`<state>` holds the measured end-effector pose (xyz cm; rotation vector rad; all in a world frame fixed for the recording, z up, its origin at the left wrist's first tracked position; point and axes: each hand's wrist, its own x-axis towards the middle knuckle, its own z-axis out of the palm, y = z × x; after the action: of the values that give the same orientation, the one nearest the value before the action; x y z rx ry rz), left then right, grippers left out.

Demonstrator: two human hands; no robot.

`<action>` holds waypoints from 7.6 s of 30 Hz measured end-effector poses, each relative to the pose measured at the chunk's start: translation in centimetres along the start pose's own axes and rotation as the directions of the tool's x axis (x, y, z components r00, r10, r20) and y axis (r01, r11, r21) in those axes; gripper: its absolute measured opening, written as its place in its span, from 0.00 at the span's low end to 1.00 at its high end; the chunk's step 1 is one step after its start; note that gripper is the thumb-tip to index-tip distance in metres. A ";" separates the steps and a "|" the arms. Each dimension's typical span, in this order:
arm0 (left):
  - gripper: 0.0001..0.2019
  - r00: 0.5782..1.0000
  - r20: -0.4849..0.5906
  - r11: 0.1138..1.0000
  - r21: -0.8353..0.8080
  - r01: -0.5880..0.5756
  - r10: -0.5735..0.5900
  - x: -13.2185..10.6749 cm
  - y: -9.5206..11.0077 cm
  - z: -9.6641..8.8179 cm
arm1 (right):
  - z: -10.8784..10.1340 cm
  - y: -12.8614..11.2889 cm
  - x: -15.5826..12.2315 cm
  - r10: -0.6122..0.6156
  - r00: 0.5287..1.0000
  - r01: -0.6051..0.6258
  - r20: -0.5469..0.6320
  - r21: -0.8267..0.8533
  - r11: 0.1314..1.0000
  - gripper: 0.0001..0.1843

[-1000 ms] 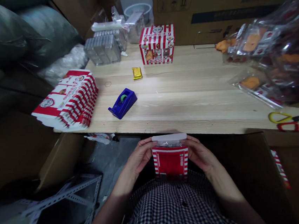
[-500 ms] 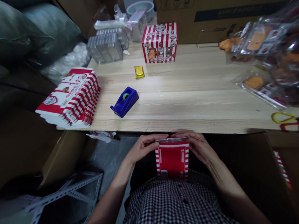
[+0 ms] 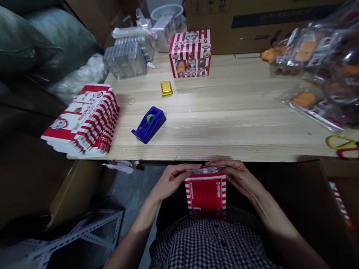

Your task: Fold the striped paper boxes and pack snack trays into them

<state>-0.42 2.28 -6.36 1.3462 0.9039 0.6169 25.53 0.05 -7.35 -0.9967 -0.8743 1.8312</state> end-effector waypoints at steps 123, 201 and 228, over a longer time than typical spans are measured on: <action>0.14 0.971 -0.145 0.974 0.152 -0.169 0.191 1.1 -2.2 1.5 | -1.3 2.5 -2.7 -0.292 0.950 0.217 -0.109 -0.441 0.871 0.10; 0.37 0.694 -0.708 0.880 -0.406 -0.246 -0.133 -2.8 3.3 7.0 | 6.2 5.0 -0.3 -0.735 0.632 0.661 0.244 -0.666 0.347 0.29; 0.10 0.863 -0.405 0.935 0.304 -0.184 0.301 -5.2 7.6 3.6 | 3.9 -3.2 -6.3 -0.337 0.936 0.314 -0.097 -0.198 0.929 0.37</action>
<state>0.76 -2.80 2.07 1.6002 1.2244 1.0683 25.21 -5.03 -1.12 -1.0006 -1.0692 1.4102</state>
